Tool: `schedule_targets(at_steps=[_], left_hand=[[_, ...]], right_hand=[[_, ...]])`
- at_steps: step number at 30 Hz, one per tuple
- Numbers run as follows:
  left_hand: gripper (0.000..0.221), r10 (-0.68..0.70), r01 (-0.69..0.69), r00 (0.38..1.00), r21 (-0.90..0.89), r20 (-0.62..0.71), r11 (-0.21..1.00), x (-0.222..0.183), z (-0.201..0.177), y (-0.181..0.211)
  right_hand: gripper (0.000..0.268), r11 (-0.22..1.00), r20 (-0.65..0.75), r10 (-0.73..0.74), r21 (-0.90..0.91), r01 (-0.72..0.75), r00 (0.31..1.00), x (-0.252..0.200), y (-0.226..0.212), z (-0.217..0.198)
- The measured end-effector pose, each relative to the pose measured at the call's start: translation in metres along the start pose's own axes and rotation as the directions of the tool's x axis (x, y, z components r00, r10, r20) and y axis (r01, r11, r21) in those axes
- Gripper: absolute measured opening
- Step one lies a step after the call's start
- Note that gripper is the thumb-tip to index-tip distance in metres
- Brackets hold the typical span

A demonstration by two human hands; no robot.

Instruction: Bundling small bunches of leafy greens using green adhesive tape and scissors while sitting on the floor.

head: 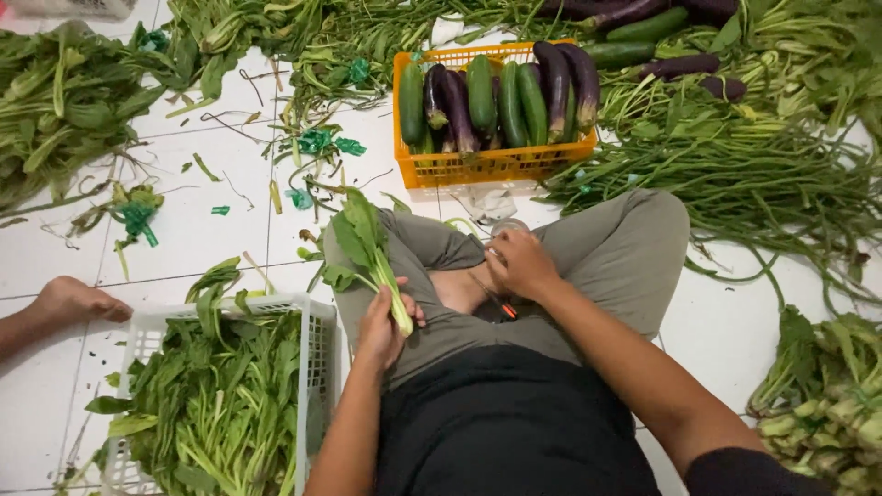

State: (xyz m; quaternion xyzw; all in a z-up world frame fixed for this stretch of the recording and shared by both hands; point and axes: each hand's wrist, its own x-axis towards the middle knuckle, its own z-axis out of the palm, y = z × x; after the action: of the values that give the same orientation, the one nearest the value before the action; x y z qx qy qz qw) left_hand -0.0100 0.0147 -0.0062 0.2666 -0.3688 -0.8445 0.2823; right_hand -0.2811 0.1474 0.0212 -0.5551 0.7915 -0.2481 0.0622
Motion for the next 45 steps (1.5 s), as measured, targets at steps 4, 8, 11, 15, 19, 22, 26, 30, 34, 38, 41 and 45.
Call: schedule_targets(at_steps=[4,8,11,15,19,22,26,30,34,38,41,45], left_hand=[[0.052,-0.005,0.004,1.000,-0.033,-0.018,0.999,-0.003,-0.006,-0.003],[0.057,-0.056,0.056,0.997,-0.001,-0.048,0.998,-0.005,-0.004,0.005],[0.050,-0.051,0.050,0.997,-0.022,-0.055,0.998,-0.010,0.004,0.011],[0.049,-0.042,0.041,0.998,-0.020,-0.057,0.999,-0.005,0.005,0.006],[0.049,-0.033,0.033,0.996,-0.002,-0.082,0.999,-0.003,0.011,0.002],[0.046,-0.025,0.053,0.994,0.276,-0.103,0.960,-0.006,0.016,0.004],[0.044,0.019,0.051,0.997,0.852,-0.071,0.522,-0.017,0.039,-0.001],[0.059,0.102,-0.093,0.993,0.936,0.062,0.340,0.002,0.083,0.016],[0.059,0.206,-0.174,0.966,0.981,0.153,0.089,0.019,0.100,0.018],[0.069,0.351,-0.214,0.906,0.971,0.238,-0.107,0.020,0.109,0.008],[0.066,0.493,-0.406,0.791,0.914,0.363,-0.022,0.020,0.091,0.001],[0.058,0.501,-0.601,0.753,0.757,0.427,0.257,0.011,0.093,-0.019]], right_hand=[[0.037,0.937,0.275,0.164,-0.343,-0.063,0.947,0.057,0.034,0.040],[0.063,0.879,0.571,0.443,-0.427,-0.211,0.691,0.112,0.139,0.158],[0.058,0.935,0.671,0.317,-0.340,-0.102,0.671,0.107,0.140,0.136],[0.057,0.911,0.636,0.393,-0.367,-0.187,0.664,0.089,0.091,0.077],[0.024,0.965,0.084,0.217,0.132,-0.226,0.973,0.061,0.066,0.045],[0.027,0.732,-0.122,0.276,0.669,-0.127,0.953,0.032,0.070,0.043],[0.063,0.244,0.046,0.388,0.958,-0.151,0.920,-0.042,0.040,0.020],[0.060,0.107,0.018,0.367,0.992,-0.061,0.930,-0.065,0.022,0.013],[0.032,0.208,-0.083,0.412,0.978,-0.005,0.907,-0.067,0.029,0.024],[0.012,0.632,-0.296,0.230,0.770,0.089,0.927,-0.070,0.021,0.027],[0.013,0.766,-0.309,0.006,0.612,0.194,0.951,-0.073,0.008,0.012],[0.026,0.770,-0.300,-0.127,0.571,0.285,0.945,-0.073,-0.012,-0.005]])
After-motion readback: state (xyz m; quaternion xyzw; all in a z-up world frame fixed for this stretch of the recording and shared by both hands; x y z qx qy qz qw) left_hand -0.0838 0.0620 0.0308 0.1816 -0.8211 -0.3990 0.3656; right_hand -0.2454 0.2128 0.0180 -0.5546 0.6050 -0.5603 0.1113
